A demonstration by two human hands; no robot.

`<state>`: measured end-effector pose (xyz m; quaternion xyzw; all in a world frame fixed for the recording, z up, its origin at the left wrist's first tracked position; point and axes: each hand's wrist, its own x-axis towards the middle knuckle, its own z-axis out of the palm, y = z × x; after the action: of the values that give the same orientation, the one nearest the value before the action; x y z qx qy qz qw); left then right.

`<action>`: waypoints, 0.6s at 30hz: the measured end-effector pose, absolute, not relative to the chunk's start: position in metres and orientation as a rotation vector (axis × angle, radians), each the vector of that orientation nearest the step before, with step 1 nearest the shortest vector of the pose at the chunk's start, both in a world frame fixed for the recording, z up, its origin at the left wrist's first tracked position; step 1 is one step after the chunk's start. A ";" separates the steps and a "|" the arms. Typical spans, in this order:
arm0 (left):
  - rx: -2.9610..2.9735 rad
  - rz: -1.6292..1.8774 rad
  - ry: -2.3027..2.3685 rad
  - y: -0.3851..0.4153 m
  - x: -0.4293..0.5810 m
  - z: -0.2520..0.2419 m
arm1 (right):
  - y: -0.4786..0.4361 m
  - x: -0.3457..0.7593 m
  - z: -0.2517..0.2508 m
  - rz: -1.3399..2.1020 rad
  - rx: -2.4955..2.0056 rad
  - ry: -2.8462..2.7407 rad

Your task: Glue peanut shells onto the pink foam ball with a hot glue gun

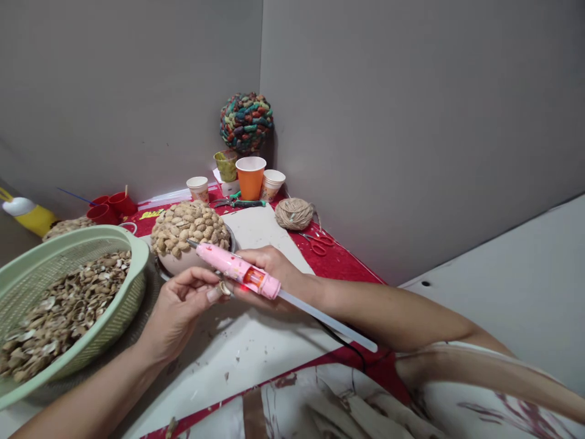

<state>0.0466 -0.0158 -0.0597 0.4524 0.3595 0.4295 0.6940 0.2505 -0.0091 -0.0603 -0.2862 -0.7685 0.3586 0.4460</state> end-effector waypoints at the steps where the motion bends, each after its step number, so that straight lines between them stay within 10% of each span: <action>1: 1.015 0.964 0.802 -0.016 0.047 -0.060 | -0.009 0.251 -0.060 0.868 -0.708 -1.913; 18: 1.074 1.020 0.669 -0.025 0.044 -0.059 | -0.021 0.241 -0.064 0.974 -0.695 -1.771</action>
<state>0.0445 -0.0248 -0.0592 0.4798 0.2988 0.4558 0.6876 0.2406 -0.0211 -0.0640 -0.2851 -0.7262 0.3993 0.4815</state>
